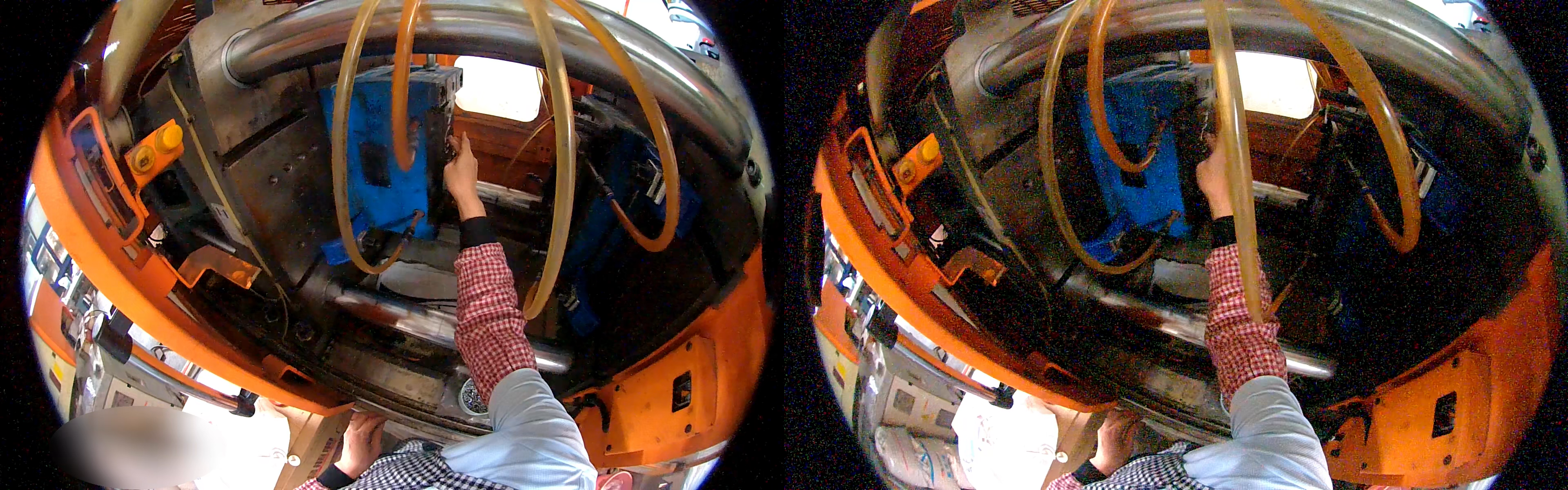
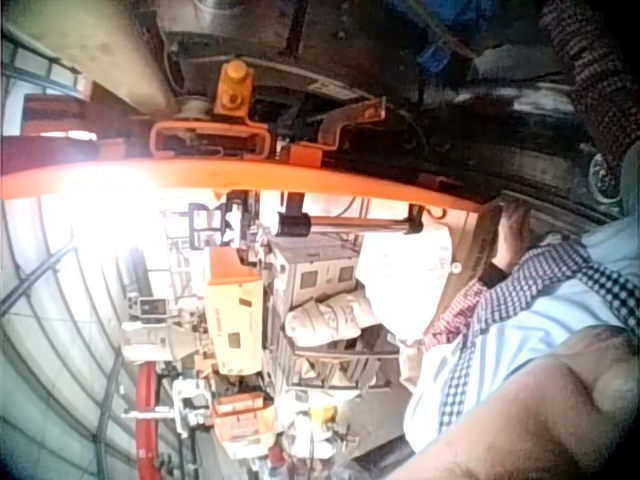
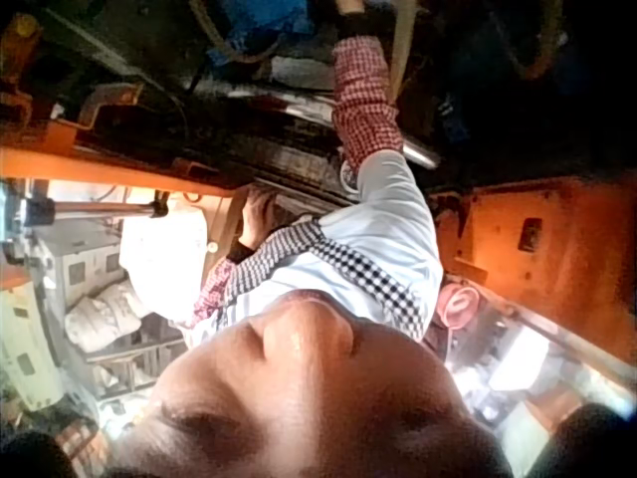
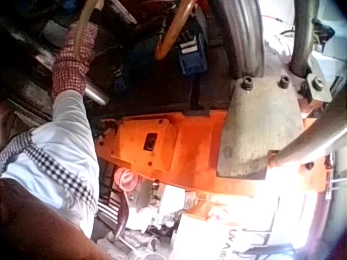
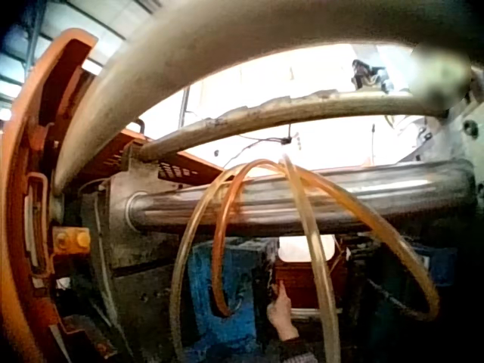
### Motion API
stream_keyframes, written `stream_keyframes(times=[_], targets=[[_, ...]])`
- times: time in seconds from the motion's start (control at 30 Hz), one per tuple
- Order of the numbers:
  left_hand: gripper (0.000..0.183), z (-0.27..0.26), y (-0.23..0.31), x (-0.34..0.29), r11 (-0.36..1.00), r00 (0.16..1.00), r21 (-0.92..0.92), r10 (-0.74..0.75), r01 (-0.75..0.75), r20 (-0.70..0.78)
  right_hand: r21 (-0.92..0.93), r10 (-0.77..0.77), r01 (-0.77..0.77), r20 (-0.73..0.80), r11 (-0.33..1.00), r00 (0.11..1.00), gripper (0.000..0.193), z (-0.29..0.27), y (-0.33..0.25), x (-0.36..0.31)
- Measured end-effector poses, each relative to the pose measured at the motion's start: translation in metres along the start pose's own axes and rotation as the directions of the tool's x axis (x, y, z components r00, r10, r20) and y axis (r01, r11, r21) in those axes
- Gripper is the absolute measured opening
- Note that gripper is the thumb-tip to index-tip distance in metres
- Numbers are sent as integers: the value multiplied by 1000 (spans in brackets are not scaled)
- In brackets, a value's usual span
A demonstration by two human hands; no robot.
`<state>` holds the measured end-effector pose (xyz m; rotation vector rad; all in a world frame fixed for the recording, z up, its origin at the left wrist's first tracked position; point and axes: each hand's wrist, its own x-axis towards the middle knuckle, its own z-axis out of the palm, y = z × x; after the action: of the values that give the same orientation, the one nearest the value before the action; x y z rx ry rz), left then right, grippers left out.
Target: The person repeatedly opens an injection molding machine, removes small white plastic components, and places them into a bag. They also manually snap together small white plastic pieces and place the assembled units into a bag.
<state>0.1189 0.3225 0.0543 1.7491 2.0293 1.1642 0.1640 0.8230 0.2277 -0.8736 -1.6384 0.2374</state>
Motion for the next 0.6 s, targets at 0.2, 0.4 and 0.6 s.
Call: stream_keyframes(times=[0.2,0.4,0.6], targets=[[17,-2,3,-7,998,999,-45,-38,36,-36,289,43,-53,39,956,998,65,-15,-34,-19],[17,-4,7,-3,999,999,-46,10,-12,-50,-18,215,-215,128,976,968,65,-3,17,-27],[15,-6,4,-11,1000,1000,-20,18,-18,-25,-61,164,-156,171,986,972,67,3,19,-34]])
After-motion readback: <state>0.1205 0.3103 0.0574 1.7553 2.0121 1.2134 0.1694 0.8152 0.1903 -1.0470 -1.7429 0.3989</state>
